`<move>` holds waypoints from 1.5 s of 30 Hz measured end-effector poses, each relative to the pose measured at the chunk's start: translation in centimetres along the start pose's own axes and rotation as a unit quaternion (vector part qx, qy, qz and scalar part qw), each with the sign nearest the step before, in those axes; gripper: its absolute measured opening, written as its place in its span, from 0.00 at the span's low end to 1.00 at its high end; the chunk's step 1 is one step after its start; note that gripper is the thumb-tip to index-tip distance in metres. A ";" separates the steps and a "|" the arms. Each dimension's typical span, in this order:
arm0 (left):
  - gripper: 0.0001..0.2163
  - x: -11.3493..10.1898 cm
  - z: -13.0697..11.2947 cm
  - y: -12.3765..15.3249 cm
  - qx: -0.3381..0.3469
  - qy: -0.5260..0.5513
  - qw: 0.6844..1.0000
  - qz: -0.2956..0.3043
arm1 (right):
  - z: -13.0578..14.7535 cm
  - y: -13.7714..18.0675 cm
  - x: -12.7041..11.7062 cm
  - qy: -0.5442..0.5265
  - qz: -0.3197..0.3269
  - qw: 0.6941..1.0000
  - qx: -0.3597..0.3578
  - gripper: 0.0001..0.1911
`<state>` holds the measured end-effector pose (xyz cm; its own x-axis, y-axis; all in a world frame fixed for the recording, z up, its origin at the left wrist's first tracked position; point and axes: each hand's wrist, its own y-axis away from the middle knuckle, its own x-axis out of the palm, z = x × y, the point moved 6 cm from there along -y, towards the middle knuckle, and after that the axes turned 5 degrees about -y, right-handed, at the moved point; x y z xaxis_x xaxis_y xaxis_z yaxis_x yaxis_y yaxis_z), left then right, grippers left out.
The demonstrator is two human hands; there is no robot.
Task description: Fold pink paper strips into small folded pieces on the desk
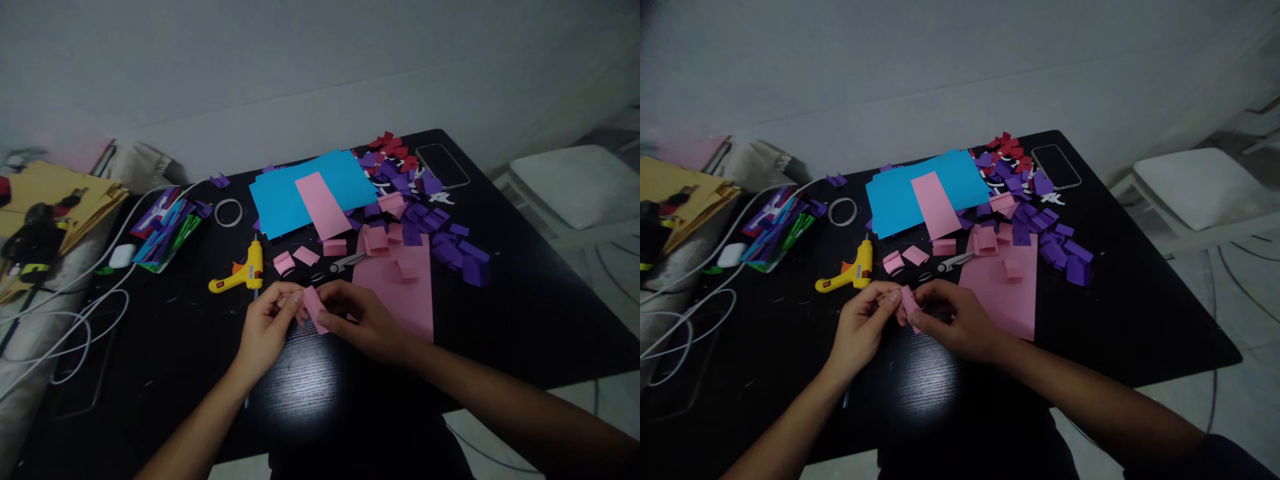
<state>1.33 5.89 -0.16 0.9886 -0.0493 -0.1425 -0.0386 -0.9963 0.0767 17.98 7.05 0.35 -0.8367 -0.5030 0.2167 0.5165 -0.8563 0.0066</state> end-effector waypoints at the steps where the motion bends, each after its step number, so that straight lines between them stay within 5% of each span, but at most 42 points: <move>1: 0.11 0.1 -0.1 0.0 -0.004 0.008 1.000 0.006 | 0.2 0.0 0.2 -0.018 0.012 1.000 -0.009 0.11; 6: 0.10 0.3 -0.4 0.1 0.000 -0.018 1.000 0.003 | -0.4 -0.1 0.4 -0.028 0.003 1.000 0.009 0.12; 11: 0.07 0.4 -1.1 0.7 0.090 -0.125 0.988 -0.009 | -1.4 -0.1 -0.1 -0.024 -0.050 0.998 0.028 0.11; 22: 0.11 1.0 -0.7 0.8 0.021 -0.091 0.994 0.050 | -1.4 0.0 -1.7 0.010 -0.156 0.988 0.004 0.14; 45: 0.11 1.4 -0.5 0.9 0.049 -0.137 0.987 0.072 | -0.8 -0.1 -1.0 0.056 -0.081 0.995 0.014 0.09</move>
<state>2.74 4.92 0.23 0.8954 -0.1950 -0.4004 -0.2033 -0.9789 0.0222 18.60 7.58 -0.61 -0.9240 -0.3693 0.0994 0.3761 -0.9246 0.0609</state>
